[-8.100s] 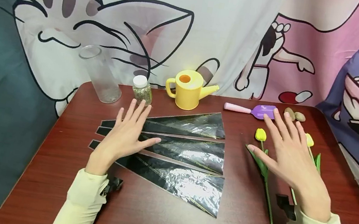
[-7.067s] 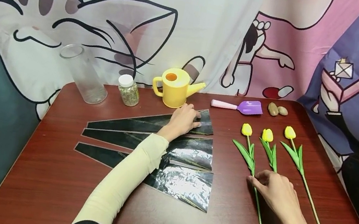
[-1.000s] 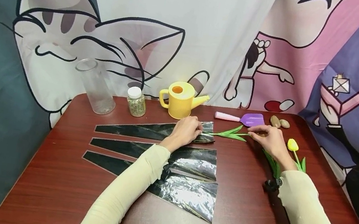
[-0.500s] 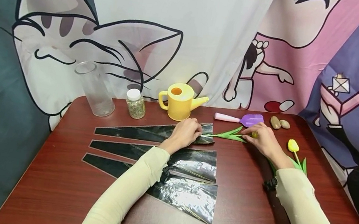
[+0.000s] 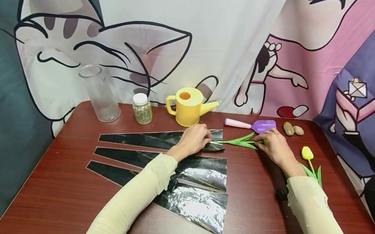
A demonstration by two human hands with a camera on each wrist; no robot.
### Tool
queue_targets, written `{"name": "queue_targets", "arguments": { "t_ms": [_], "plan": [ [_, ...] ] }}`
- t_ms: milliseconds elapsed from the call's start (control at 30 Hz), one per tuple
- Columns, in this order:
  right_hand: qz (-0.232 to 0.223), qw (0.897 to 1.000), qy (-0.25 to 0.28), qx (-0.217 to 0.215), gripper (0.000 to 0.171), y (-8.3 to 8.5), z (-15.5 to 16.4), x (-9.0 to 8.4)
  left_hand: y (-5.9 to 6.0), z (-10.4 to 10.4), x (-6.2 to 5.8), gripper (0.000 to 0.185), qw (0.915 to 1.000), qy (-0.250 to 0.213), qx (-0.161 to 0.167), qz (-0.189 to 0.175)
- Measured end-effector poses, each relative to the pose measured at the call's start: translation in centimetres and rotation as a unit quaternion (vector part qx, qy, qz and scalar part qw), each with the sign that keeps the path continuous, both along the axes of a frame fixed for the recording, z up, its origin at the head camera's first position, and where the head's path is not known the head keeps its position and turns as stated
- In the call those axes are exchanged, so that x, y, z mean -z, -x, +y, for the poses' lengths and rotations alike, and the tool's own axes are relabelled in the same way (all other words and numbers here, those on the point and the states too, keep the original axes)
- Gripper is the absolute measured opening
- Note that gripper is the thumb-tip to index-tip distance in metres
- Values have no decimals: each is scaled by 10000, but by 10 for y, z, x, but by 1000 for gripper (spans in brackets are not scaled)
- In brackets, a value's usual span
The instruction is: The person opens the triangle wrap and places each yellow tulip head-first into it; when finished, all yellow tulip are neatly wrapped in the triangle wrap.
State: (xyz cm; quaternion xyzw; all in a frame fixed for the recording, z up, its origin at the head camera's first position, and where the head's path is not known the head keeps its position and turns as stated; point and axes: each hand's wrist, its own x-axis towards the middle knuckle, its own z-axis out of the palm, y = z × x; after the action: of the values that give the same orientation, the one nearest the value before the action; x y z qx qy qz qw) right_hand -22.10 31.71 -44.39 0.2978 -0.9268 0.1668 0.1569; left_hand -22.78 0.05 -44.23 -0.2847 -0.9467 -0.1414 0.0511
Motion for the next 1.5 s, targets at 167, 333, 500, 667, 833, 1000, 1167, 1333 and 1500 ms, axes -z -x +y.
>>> {"name": "queue_targets", "arguments": {
  "t_ms": [167, 333, 500, 667, 833, 1000, 1167, 1333, 1500],
  "plan": [
    [29, 9999, -114, 9, 16, -1, 1, -2, 0, -1, 0, 9, 10000, -37, 19, 13],
    [38, 9998, -57, -202, 17, -4, -2, -5, 1, -2, -2, 11, 9999, -98, -32, 12],
    [-92, 9987, 74, -493, 14, -3, -18, -9, 1, 0, -5, 12, 9996, -275, -1, -55],
    [-321, 9965, 283, -718, 10, 1, -41, -8, 0, 3, -8, 10, 9991, -393, 139, -45],
    [-753, 9924, 654, -721, 9, 4, -61, -6, -1, 4, -9, 9, 9981, -587, 203, -2],
    [-1225, 9844, 1116, -597, 10, 6, -70, -1, -3, 3, -10, 9, 9974, -693, 207, -57],
    [-1393, 9779, 1452, -573, 12, 4, -72, 1, -3, 3, -9, 9, 9969, -771, 133, -126],
    [-1535, 9745, 1540, -559, 10, 4, -74, 0, -3, 4, -10, 10, 9965, -811, 172, -105],
    [-1725, 9700, 1676, -359, 8, 4, -73, 3, -4, 6, -10, 10, 9966, -797, 209, -102]
  ]
}}
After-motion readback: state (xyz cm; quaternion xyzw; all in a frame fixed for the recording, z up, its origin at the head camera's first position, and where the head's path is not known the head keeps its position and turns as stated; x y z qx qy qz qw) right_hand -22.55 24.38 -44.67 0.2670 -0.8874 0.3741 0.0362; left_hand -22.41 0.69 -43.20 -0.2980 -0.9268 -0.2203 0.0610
